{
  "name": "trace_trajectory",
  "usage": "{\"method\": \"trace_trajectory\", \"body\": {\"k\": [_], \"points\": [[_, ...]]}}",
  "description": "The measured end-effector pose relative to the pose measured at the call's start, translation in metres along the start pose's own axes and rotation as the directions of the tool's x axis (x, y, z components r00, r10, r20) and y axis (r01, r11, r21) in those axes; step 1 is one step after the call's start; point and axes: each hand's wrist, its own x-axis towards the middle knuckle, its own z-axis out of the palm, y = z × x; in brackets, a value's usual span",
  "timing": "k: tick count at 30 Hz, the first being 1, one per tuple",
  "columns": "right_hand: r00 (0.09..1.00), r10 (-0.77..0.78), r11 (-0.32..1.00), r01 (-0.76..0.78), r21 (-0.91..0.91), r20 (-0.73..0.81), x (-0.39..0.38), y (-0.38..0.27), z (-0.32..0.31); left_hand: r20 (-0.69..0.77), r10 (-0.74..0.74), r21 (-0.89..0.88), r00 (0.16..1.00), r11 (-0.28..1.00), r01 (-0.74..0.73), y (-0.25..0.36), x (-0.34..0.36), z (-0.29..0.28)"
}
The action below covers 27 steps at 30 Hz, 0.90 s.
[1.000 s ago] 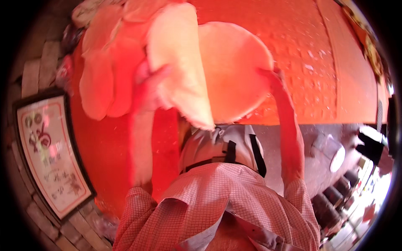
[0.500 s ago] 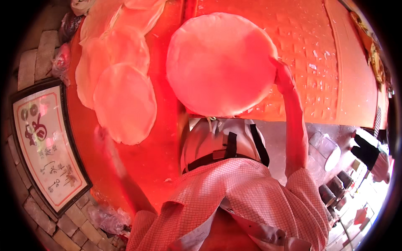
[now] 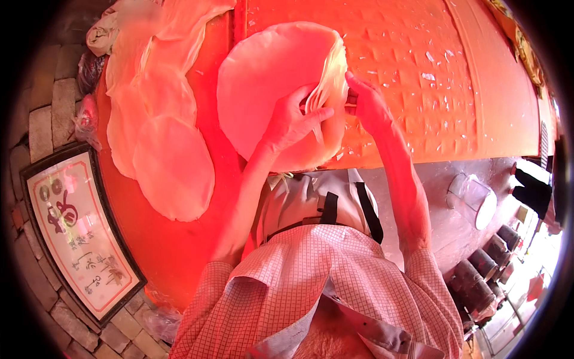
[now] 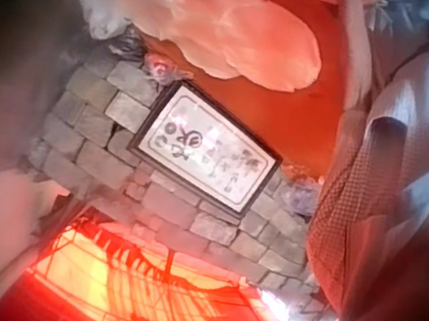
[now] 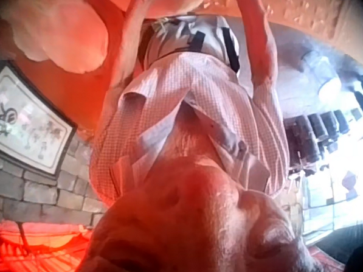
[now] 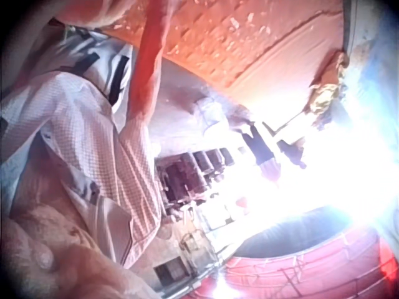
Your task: The person picks up a large, thin, round sheet of dough from a stack, carries it to a scale, and then returns to a table. They then separate and stack multiple thin dough sheets on the table.
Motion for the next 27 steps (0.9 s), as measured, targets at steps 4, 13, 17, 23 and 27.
{"method": "trace_trajectory", "body": {"k": [4,13,17,23,27], "points": [[0.996,-0.085,0.99,0.085,-0.113,0.009,-0.015,-0.004,0.009,0.119,-0.171,-0.011,0.978,0.985,0.173,-0.007,0.001,-0.016],[0.992,-0.126,0.978,0.125,-0.168,0.008,-0.013,-0.001,0.006,-0.03,-0.186,0.034,0.982,0.982,0.187,-0.03,0.003,-0.006],[0.995,-0.1,0.974,0.094,-0.208,-0.019,0.002,0.022,-0.022,-0.15,-0.136,-0.169,0.979,0.979,0.11,-0.026,-0.003,-0.015],[0.933,-0.359,0.775,0.289,-0.562,-0.016,0.011,0.026,-0.011,-0.197,-0.01,0.454,0.98,0.885,0.1,-0.008,-0.003,-0.014],[0.948,-0.317,0.918,0.309,-0.248,0.008,0.0,0.02,-0.015,-0.099,-0.103,0.019,0.99,0.994,0.106,0.006,-0.018,-0.057]]}}
